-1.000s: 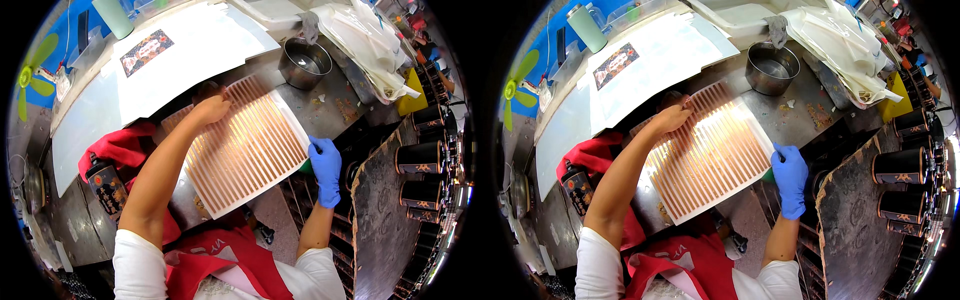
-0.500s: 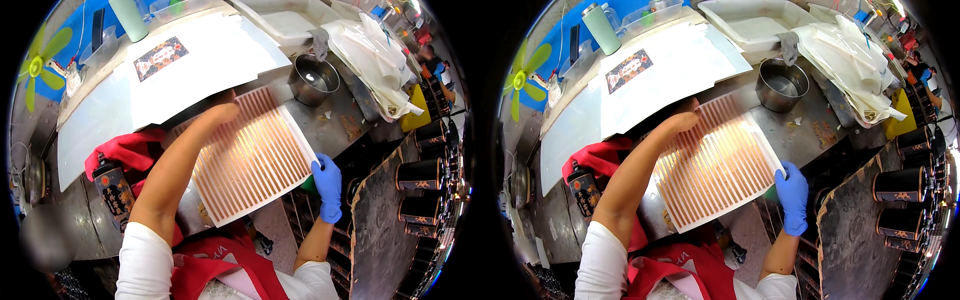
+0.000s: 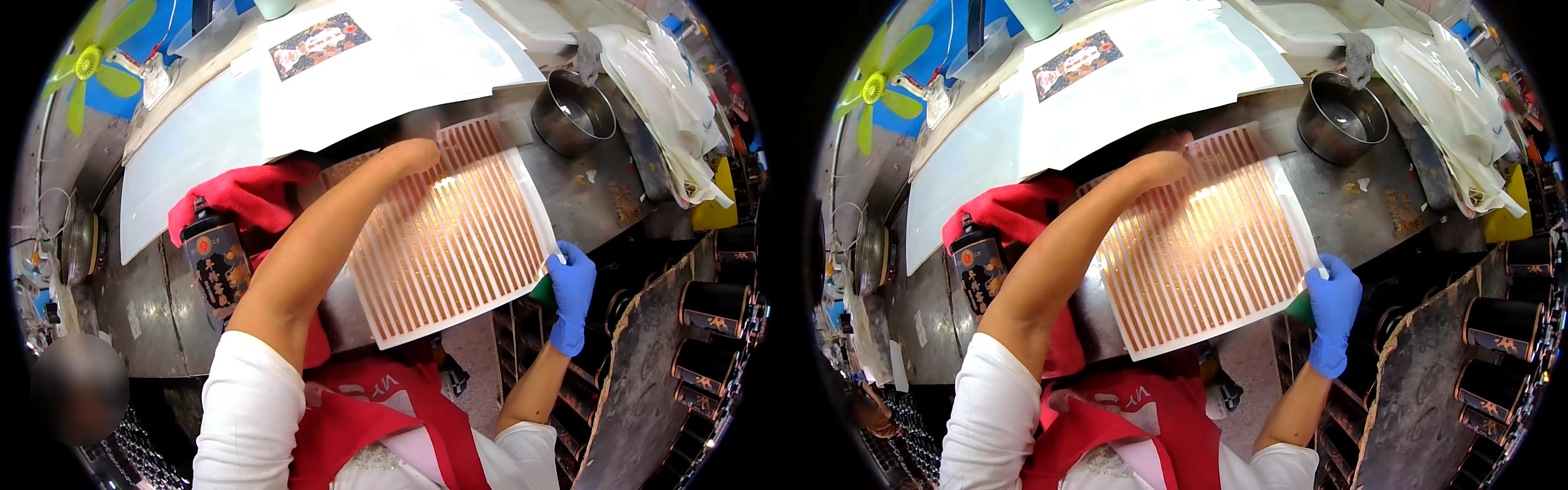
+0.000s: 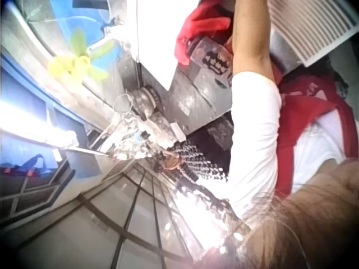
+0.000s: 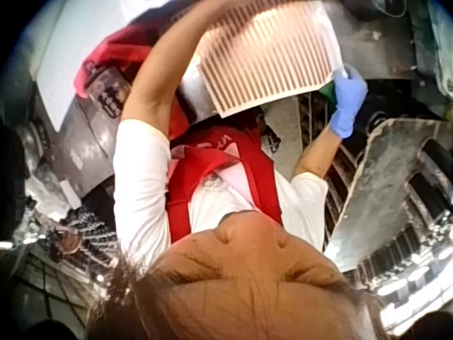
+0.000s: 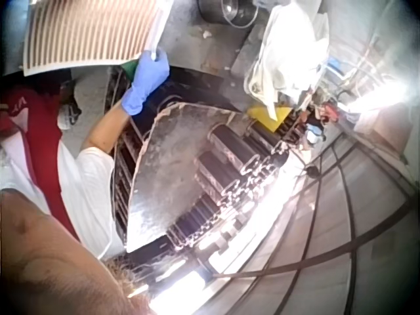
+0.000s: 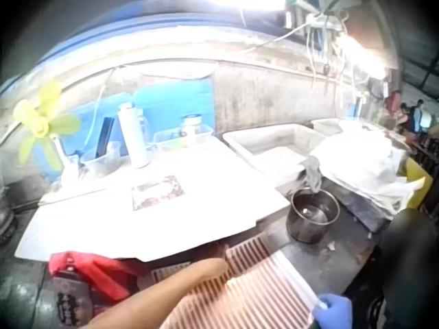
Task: The person applies thin copper-colored strips to the top and bottom rims of a black cylindrical container. They use a green squeegee-like tool to press the strips down and smooth them along the edges. The person handles the container and strips by hand, working at a metal workstation.
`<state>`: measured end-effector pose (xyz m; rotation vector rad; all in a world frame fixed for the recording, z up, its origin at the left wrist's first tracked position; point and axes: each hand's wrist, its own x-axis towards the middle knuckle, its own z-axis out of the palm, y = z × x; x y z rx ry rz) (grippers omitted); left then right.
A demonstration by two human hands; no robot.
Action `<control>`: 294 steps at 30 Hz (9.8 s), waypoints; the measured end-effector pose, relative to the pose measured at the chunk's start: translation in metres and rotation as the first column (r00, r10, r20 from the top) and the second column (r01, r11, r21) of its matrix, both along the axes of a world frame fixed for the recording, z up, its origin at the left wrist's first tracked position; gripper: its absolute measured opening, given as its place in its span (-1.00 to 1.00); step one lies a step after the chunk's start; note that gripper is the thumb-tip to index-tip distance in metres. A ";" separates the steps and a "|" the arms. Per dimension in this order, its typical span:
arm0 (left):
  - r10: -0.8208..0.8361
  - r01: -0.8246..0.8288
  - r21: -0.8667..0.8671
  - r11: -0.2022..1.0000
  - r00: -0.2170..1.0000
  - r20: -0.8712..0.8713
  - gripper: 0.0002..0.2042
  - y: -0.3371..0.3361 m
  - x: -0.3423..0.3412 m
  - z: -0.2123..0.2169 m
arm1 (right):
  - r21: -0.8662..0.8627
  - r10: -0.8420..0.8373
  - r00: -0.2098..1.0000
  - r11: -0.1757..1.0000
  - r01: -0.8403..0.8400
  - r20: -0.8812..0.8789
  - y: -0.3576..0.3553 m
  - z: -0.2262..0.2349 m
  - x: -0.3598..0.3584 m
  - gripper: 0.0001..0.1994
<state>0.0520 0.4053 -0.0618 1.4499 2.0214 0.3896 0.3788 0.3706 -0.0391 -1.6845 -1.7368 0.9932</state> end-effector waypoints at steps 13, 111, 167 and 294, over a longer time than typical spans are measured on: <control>0.037 -0.027 0.050 0.998 0.973 -0.226 -0.66 -0.025 0.006 0.016 | 0.021 -0.229 0.925 0.969 0.247 -0.305 -0.039 -0.025 0.018 -0.77; 0.156 -0.812 0.212 0.544 0.346 0.925 -0.92 -0.367 -0.145 0.113 | -0.134 0.291 0.752 0.884 -0.448 -0.592 -0.093 0.130 -0.238 -0.91; -0.104 -0.946 -0.222 0.235 -0.252 0.962 -0.80 -0.317 -0.109 0.085 | -0.252 0.084 0.720 0.903 -0.347 -0.689 -0.050 0.069 -0.250 -0.91; 0.320 -0.771 0.448 0.453 0.610 0.725 -0.21 -0.301 -0.119 0.099 | -0.584 0.008 0.722 0.582 -0.566 -0.692 -0.114 0.025 -0.284 -0.72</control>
